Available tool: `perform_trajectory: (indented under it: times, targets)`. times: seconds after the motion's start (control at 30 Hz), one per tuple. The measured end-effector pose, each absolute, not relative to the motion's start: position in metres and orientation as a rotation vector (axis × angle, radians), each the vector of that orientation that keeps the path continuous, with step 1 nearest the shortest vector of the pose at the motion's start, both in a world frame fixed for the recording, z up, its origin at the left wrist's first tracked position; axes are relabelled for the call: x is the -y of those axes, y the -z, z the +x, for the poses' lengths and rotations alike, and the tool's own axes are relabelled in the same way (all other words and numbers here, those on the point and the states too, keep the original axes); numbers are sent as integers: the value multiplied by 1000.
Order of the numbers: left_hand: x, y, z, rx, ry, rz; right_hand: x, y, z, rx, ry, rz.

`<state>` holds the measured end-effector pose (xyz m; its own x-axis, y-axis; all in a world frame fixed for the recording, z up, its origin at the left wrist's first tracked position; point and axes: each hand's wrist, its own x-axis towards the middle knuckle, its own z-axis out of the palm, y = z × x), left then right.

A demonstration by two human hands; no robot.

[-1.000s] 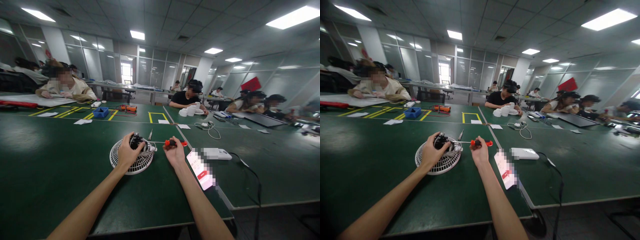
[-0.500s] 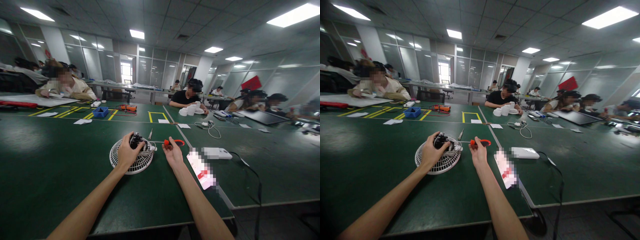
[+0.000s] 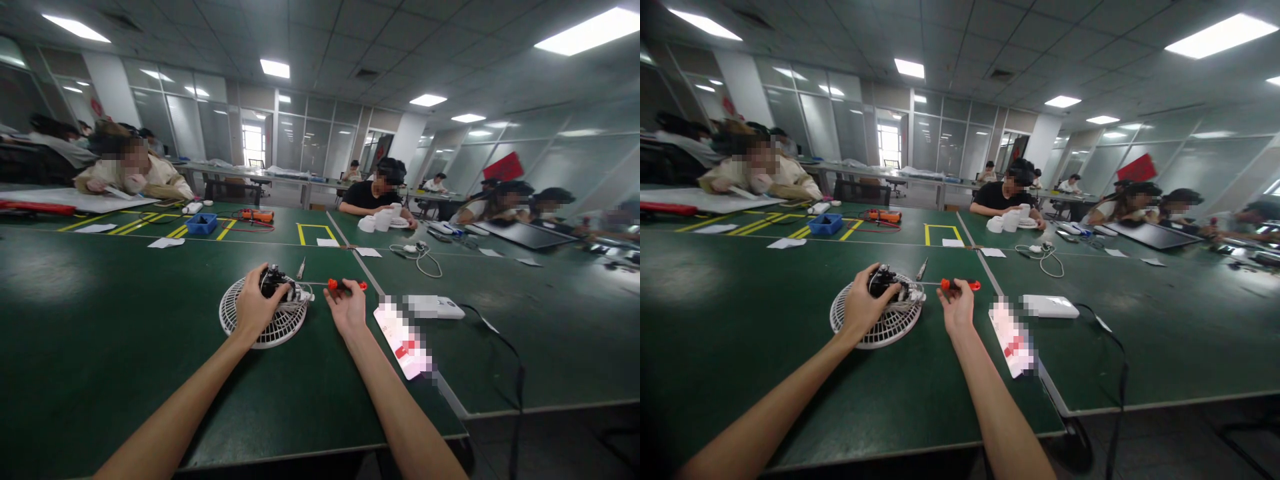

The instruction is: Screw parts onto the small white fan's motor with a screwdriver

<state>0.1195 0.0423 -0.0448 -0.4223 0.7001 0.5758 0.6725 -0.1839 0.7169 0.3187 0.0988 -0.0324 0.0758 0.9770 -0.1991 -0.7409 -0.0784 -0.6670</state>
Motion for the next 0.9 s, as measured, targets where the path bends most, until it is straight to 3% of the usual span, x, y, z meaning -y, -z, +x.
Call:
perform_trajectory:
  times: [0.9]
  targets:
    - [-42, 48, 117, -1992, -1724, 1735, -99, 27, 321, 433, -1498, -592]
